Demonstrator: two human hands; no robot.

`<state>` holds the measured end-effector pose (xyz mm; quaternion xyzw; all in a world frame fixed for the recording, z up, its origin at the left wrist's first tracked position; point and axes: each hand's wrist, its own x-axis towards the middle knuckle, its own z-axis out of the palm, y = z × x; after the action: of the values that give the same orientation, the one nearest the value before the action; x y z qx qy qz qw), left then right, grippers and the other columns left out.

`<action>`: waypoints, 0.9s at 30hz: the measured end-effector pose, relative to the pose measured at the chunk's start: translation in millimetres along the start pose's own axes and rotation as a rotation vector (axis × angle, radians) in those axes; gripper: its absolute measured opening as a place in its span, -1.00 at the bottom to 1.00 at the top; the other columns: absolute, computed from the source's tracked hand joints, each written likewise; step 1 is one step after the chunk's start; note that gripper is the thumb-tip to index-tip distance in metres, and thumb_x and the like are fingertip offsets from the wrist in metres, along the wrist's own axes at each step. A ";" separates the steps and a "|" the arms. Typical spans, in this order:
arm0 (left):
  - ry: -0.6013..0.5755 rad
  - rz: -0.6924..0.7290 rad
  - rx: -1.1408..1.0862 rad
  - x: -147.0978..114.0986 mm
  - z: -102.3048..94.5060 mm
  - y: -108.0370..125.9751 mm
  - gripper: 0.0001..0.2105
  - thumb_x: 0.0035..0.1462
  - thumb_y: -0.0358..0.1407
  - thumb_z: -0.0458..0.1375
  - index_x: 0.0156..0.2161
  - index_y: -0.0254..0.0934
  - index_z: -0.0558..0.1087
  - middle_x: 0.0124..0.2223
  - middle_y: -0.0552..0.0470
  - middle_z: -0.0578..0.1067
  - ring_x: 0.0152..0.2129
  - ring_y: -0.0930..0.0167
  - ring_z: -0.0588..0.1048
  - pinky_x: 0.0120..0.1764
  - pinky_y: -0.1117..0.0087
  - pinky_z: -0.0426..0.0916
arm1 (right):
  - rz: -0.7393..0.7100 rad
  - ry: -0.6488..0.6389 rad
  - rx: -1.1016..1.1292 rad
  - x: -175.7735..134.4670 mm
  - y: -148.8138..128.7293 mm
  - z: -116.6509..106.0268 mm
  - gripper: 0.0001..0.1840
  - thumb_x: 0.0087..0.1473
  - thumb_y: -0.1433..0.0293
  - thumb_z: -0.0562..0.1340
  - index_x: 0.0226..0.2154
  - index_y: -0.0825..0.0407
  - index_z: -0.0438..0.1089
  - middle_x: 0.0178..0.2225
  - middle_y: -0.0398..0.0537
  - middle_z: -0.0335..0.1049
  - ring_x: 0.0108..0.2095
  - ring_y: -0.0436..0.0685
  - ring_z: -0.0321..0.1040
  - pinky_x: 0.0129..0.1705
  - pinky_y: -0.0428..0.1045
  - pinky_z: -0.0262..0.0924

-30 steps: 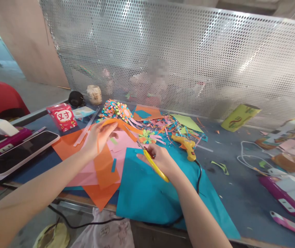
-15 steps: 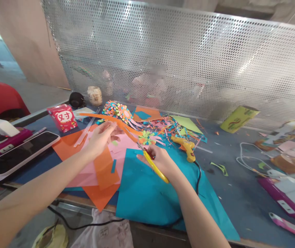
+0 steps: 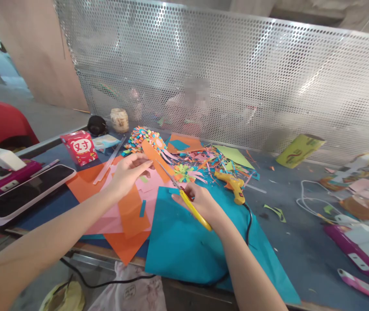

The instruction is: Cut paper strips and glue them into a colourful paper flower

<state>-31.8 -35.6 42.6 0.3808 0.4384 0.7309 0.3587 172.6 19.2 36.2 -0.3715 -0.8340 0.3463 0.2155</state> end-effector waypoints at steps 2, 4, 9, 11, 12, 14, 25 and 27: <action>-0.014 0.017 0.029 -1.2 0.8 1.3 -0.81 -0.20 -0.33 0.29 -0.43 -0.34 0.41 -0.51 0.04 0.49 -0.62 0.48 0.45 -0.61 0.49 0.35 | 0.011 -0.024 -0.009 -0.1 -0.2 -0.4 -0.57 -0.12 0.02 0.25 -0.56 0.00 0.15 -0.66 -0.24 0.11 -0.66 -0.07 0.05 -0.65 -0.11 -0.06; -0.029 0.025 0.060 -2.6 1.6 3.3 -0.83 -0.18 -0.33 0.28 -0.44 -0.34 0.40 -0.53 0.05 0.49 -0.63 0.49 0.44 -0.61 0.49 0.34 | 0.023 -0.032 -0.014 -0.3 -0.2 -0.6 -0.57 -0.11 0.02 0.24 -0.54 0.01 0.16 -0.65 -0.24 0.12 -0.65 -0.06 0.06 -0.64 -0.11 -0.04; -0.031 0.016 0.133 -5.9 3.8 7.5 -0.86 -0.14 -0.35 0.25 -0.45 -0.33 0.38 -0.54 0.06 0.49 -0.63 0.49 0.45 -0.62 0.51 0.31 | 0.024 -0.036 -0.002 -1.1 -0.4 -0.1 -0.57 -0.10 0.00 0.23 -0.52 0.01 0.16 -0.63 -0.24 0.13 -0.63 -0.06 0.08 -0.62 -0.11 -0.02; -0.036 0.017 0.135 -6.3 4.6 7.9 -0.87 -0.14 -0.35 0.24 -0.45 -0.33 0.38 -0.54 0.06 0.49 -0.62 0.48 0.46 -0.62 0.51 0.31 | 0.022 -0.036 0.007 -1.0 0.0 0.2 -0.56 -0.10 -0.01 0.23 -0.51 0.01 0.17 -0.63 -0.24 0.14 -0.63 -0.05 0.09 -0.62 -0.11 -0.01; -0.040 0.019 0.134 -6.4 5.0 7.9 -0.87 -0.14 -0.35 0.24 -0.46 -0.32 0.38 -0.54 0.06 0.49 -0.61 0.48 0.46 -0.62 0.51 0.31 | 0.022 -0.037 0.009 -0.9 0.4 0.5 -0.56 -0.10 -0.01 0.22 -0.51 0.01 0.17 -0.63 -0.23 0.14 -0.62 -0.05 0.10 -0.61 -0.10 -0.01; -0.050 0.025 0.131 -6.5 5.5 7.8 -0.87 -0.14 -0.34 0.24 -0.47 -0.32 0.38 -0.54 0.06 0.49 -0.61 0.48 0.46 -0.62 0.52 0.31 | 0.025 -0.040 0.005 -0.2 1.9 0.8 -0.57 -0.10 -0.01 0.22 -0.50 0.00 0.17 -0.63 -0.23 0.14 -0.63 -0.04 0.10 -0.61 -0.10 0.00; -0.053 0.014 0.117 -7.3 5.7 8.1 -0.88 -0.15 -0.36 0.23 -0.48 -0.33 0.37 -0.56 0.08 0.48 -0.67 0.52 0.42 -0.63 0.53 0.29 | 0.014 -0.005 -0.019 0.0 0.7 1.3 -0.55 -0.10 -0.01 0.23 -0.57 -0.01 0.14 -0.66 -0.24 0.10 -0.66 -0.06 0.06 -0.65 -0.10 -0.05; -0.054 0.003 0.117 -7.3 5.7 8.2 -0.88 -0.15 -0.36 0.23 -0.48 -0.33 0.37 -0.56 0.09 0.48 -0.68 0.53 0.42 -0.63 0.52 0.29 | 0.007 -0.005 -0.023 0.7 2.4 2.0 -0.56 -0.10 -0.01 0.23 -0.56 -0.01 0.14 -0.66 -0.24 0.10 -0.66 -0.06 0.06 -0.65 -0.10 -0.05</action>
<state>-25.1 -42.6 50.1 0.4213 0.4698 0.6941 0.3464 172.0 20.1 33.1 -0.3759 -0.8373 0.3382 0.2079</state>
